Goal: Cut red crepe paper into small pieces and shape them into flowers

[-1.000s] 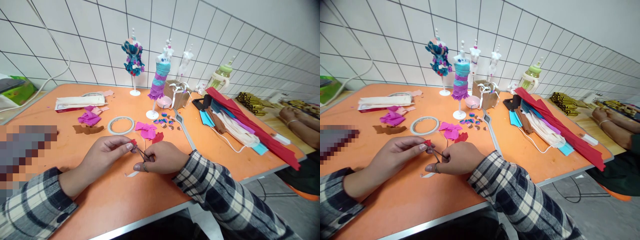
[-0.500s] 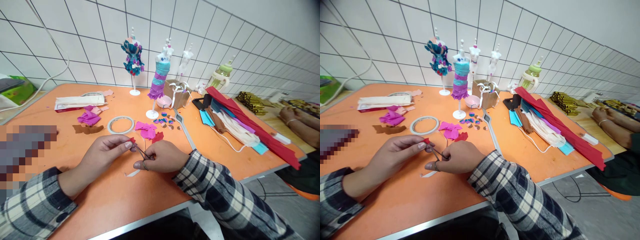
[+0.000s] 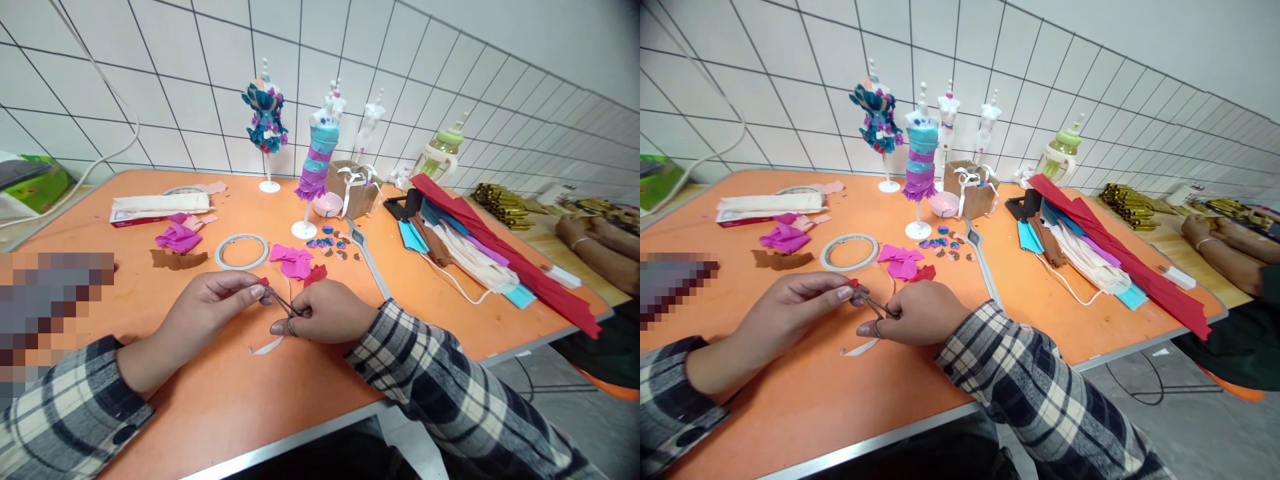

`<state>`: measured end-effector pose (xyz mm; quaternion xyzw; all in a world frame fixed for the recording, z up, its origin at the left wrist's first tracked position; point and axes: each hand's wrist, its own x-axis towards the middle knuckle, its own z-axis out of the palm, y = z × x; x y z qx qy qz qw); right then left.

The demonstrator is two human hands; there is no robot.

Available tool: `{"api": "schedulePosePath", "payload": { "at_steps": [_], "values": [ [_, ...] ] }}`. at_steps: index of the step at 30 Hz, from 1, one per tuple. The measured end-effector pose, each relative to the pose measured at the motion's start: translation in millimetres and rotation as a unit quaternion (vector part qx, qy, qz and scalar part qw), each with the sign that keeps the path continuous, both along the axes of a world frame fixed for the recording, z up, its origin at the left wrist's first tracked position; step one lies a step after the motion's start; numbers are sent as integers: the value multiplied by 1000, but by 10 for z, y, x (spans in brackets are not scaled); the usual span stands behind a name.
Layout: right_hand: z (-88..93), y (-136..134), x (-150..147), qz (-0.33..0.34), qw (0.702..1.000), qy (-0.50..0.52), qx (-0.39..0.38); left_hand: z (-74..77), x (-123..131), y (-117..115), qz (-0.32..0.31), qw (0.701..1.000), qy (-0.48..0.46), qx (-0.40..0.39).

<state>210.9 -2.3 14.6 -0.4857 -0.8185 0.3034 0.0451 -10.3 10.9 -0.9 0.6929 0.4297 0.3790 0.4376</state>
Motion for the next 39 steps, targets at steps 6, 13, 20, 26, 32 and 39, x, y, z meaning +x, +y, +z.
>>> {"api": "schedulePosePath", "payload": {
  "at_steps": [6, 13, 20, 26, 32, 39],
  "values": [
    [63, -17, -16, 4, 999, -1, -33, -26, -13, 6, 1, 1000, 11, 1],
    [43, 3, -23, -5, 1000, -2, -16, -87, -61, 13, 7, 1000, -12, -2],
    [-5, 1, -18, 5, 1000, 5, -28, -61, -21, 14, -8, 1000, -4, 16],
    [-27, 37, 4, -8, 1000, 7, 10, -109, -65, 45, 17, 999, -10, 38],
    [-64, 34, -25, -4, 1000, 13, -4, -111, -51, 75, -2, 1000, 0, 26],
    [-97, 46, -6, -8, 1000, 13, 26, -82, -23, 44, -19, 1000, -10, 14]
  ]
}}
